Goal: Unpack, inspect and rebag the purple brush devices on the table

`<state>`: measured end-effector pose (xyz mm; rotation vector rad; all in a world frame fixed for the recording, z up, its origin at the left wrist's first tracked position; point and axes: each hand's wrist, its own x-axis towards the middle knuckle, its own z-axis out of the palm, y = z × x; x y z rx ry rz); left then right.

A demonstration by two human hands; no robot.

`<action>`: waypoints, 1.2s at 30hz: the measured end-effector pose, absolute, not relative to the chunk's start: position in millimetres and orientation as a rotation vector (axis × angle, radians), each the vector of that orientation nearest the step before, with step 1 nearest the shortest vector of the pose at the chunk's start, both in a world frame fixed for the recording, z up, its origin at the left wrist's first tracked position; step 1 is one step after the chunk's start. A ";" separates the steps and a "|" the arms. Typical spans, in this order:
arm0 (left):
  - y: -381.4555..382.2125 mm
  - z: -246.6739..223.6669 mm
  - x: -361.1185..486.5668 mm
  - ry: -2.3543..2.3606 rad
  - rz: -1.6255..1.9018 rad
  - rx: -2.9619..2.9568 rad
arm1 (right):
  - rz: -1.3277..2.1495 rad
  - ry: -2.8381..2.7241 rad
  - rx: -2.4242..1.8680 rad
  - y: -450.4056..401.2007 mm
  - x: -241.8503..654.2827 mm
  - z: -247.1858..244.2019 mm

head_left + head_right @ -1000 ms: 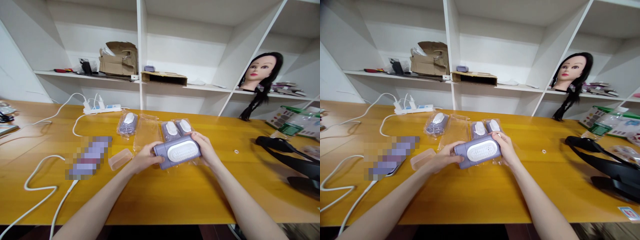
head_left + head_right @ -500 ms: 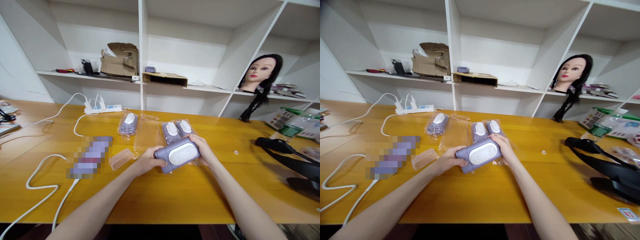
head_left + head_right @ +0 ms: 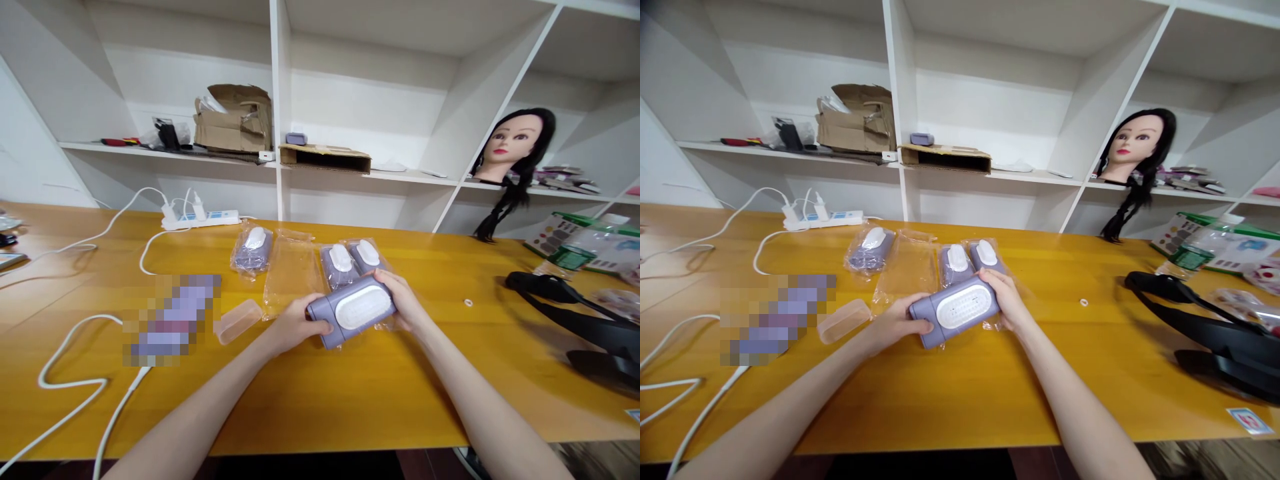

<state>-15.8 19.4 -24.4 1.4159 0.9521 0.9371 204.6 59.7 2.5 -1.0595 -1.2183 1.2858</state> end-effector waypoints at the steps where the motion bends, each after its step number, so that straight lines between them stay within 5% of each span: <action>1: 19.4 -24.0 -16.1 0.956 0.934 1.428 | 1.285 -1.214 -1.062 59.6 204.6 2.6; 36: 19.9 -26.4 -14.5 0.792 1.031 1.155 | 1.268 -1.125 -0.957 63.1 210.1 3.0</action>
